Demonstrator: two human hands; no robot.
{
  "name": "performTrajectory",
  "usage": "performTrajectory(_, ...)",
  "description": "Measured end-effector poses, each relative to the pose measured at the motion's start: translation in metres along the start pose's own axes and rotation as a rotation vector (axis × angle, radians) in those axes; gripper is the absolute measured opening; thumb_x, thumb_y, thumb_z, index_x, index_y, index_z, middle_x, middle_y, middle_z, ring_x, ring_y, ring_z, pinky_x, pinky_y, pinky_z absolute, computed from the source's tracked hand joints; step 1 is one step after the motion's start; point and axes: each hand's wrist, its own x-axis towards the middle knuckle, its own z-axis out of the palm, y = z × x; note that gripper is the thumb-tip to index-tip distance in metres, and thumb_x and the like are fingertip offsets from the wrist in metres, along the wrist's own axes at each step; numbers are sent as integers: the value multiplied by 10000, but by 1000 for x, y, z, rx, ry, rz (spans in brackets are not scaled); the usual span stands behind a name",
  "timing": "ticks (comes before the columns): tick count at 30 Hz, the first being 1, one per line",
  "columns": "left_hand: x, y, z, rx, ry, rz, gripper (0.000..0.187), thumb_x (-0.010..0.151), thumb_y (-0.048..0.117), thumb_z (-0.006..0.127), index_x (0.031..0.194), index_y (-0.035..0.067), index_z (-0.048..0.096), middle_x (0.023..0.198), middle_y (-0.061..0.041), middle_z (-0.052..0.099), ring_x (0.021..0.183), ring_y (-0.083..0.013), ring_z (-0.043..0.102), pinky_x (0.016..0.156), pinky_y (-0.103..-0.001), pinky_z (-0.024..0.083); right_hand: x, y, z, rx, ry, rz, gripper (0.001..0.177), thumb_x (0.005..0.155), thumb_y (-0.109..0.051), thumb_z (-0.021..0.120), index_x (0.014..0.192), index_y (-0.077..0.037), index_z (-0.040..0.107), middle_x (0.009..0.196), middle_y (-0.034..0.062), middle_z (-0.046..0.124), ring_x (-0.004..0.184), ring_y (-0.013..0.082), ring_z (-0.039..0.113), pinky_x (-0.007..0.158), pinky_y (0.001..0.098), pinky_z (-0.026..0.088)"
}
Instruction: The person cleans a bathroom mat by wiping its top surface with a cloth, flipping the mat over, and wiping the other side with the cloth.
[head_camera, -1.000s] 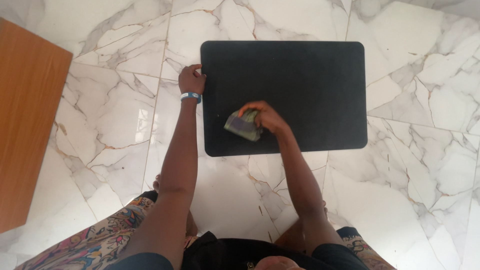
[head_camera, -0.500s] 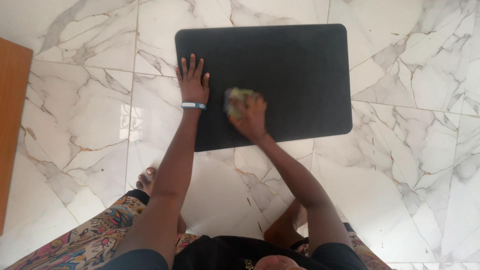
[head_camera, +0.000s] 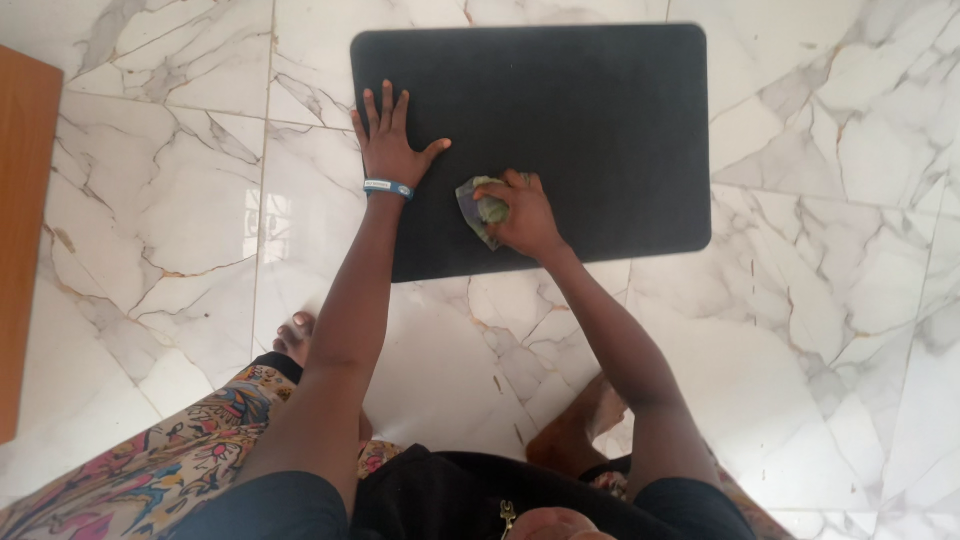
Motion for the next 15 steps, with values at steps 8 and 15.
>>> performTrajectory(8, 22, 18, -7, 64, -256, -152, 1475, 568, 667, 916, 1679, 144, 98, 1756, -85, -62, 1596, -373, -125, 1265, -658, -66, -23, -69, 76, 220, -202, -392, 492, 593, -95, 777, 1072, -205, 784, 1240, 54, 693, 1177, 297, 560, 1053, 467, 400)
performTrajectory(15, 32, 18, -3, 154, -512, -214, 1667, 467, 533, 994, 1672, 139, -88, 1719, -143, -232, 1550, -413, -264, 1218, -707, -75, 1, 18, -9, 148, -395, -99, 432, 550, -118, 791, 966, -236, 797, 1031, -15, 709, 1120, 262, 581, 1011, 407, 463)
